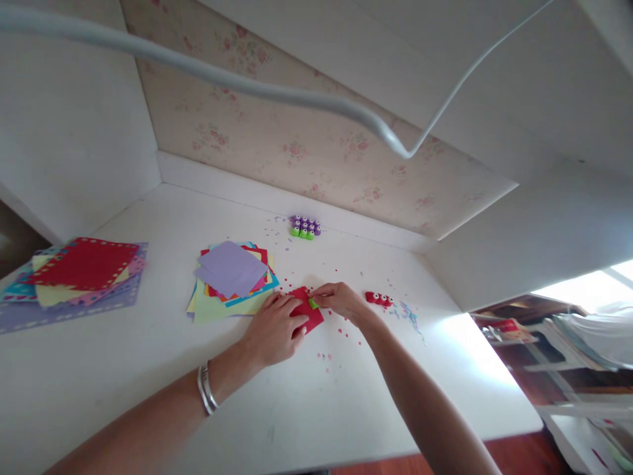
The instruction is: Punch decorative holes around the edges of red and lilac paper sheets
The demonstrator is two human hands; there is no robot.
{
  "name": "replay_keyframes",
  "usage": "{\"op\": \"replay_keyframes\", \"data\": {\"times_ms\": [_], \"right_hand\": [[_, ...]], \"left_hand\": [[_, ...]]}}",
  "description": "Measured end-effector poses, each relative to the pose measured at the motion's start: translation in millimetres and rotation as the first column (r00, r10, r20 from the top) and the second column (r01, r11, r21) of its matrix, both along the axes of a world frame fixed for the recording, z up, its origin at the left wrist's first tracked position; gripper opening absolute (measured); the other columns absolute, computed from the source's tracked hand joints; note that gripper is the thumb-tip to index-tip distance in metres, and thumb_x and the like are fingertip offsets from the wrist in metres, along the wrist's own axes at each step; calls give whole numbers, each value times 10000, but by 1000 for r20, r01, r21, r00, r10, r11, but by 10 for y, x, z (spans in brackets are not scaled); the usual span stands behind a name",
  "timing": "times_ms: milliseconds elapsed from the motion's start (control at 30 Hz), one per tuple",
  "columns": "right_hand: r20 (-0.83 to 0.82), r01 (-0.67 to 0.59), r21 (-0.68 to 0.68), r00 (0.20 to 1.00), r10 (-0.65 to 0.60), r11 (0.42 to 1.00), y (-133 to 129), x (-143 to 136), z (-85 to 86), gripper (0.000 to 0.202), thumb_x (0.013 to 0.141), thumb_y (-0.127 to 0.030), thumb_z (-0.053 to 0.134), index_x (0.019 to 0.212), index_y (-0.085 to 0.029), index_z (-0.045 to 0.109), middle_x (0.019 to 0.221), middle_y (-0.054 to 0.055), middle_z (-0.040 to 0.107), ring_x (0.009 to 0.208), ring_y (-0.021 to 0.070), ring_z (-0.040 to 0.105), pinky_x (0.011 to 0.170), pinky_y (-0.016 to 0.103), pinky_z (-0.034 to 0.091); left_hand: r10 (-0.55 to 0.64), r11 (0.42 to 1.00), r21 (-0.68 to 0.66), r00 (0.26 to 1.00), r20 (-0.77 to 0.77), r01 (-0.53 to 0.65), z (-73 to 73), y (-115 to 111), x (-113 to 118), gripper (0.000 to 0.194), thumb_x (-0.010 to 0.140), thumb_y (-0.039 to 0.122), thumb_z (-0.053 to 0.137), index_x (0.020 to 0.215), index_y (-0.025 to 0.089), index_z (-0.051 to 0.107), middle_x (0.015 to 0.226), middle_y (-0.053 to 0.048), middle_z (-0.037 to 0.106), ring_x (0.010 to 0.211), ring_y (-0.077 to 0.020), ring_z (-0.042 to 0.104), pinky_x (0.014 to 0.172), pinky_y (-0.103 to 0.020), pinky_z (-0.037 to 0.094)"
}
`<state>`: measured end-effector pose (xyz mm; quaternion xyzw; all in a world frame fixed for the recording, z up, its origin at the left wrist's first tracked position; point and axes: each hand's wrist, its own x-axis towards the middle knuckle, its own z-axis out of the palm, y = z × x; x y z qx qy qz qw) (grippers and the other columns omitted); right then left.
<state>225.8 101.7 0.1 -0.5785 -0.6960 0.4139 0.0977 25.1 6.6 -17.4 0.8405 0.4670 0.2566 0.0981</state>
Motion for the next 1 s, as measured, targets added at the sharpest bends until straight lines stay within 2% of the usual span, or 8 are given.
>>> {"op": "replay_keyframes", "data": {"times_ms": [167, 233, 333, 467, 600, 700, 833, 1000], "right_hand": [[-62, -62, -65, 996, 58, 996, -21, 56, 88, 321, 742, -400, 646, 981, -214, 750, 772, 18, 715, 612, 133, 569, 515, 226, 397], [-46, -104, -65, 994, 101, 992, -7, 87, 153, 316, 748, -389, 641, 999, -229, 747, 787, 12, 717, 628, 133, 574, 527, 225, 406], [64, -129, -25, 989, 131, 991, 43, 161, 262, 265, 740, -337, 639, 957, -241, 758, 751, 2, 716, 600, 125, 572, 505, 216, 397], [229, -91, 10, 970, 86, 996, 84, 333, 411, 260, 704, -303, 668, 939, -236, 759, 726, 15, 730, 595, 144, 611, 482, 216, 414], [262, -69, 166, 965, 23, 984, 30, 502, 523, 187, 745, -327, 651, 862, -247, 771, 819, 17, 752, 723, 172, 673, 654, 249, 494], [309, -123, 196, 949, 58, 973, -44, 549, 529, 230, 767, -379, 648, 940, -279, 761, 873, 14, 753, 764, 185, 683, 705, 271, 499], [394, -258, 259, 908, 143, 931, -82, 553, 470, 200, 804, -294, 602, 923, -298, 762, 854, 0, 751, 760, 179, 679, 723, 277, 481], [440, -256, 356, 894, 81, 899, 41, 725, 497, 232, 817, -248, 546, 897, -291, 760, 876, -6, 750, 756, 170, 673, 728, 272, 470]], "left_hand": [[-12, 1000, -13, 1000, 21, 12, 2, 8, 0, 225, 840, 279, 564, 1027, 279, 690, 1128, -65, 614, 1104, -248, 514, 1046, -465, 282], [-11, 1000, -11, 1000, 29, 11, -2, 11, 0, 225, 843, 281, 563, 1030, 277, 688, 1128, -65, 617, 1105, -247, 516, 1047, -460, 283], [-7, 1000, -11, 999, 32, 8, -15, 17, -2, 224, 839, 282, 571, 1032, 273, 685, 1122, -63, 622, 1106, -244, 518, 1059, -458, 271], [-6, 1000, -16, 1000, 25, 6, -26, 22, -8, 226, 841, 281, 569, 1034, 277, 686, 1145, -59, 617, 1123, -243, 511, 1073, -463, 251], [-6, 1000, -24, 1000, 30, 6, -19, 23, -13, 233, 850, 284, 557, 1045, 278, 685, 1149, -58, 614, 1128, -241, 509, 1068, -463, 257], [-14, 1000, -26, 1000, 27, 14, -19, 25, -15, 235, 858, 285, 544, 1048, 280, 683, 1148, -56, 614, 1124, -240, 512, 1060, -466, 270], [-19, 1000, -4, 999, 32, 19, -42, 30, -11, 234, 858, 277, 539, 1043, 278, 683, 1167, -58, 612, 1141, -243, 508, 1064, -470, 266], [-22, 1000, -8, 999, 48, 22, -69, 45, -13, 240, 854, 274, 545, 1055, 284, 676, 1173, -50, 613, 1133, -235, 518, 1063, -461, 276]]}}
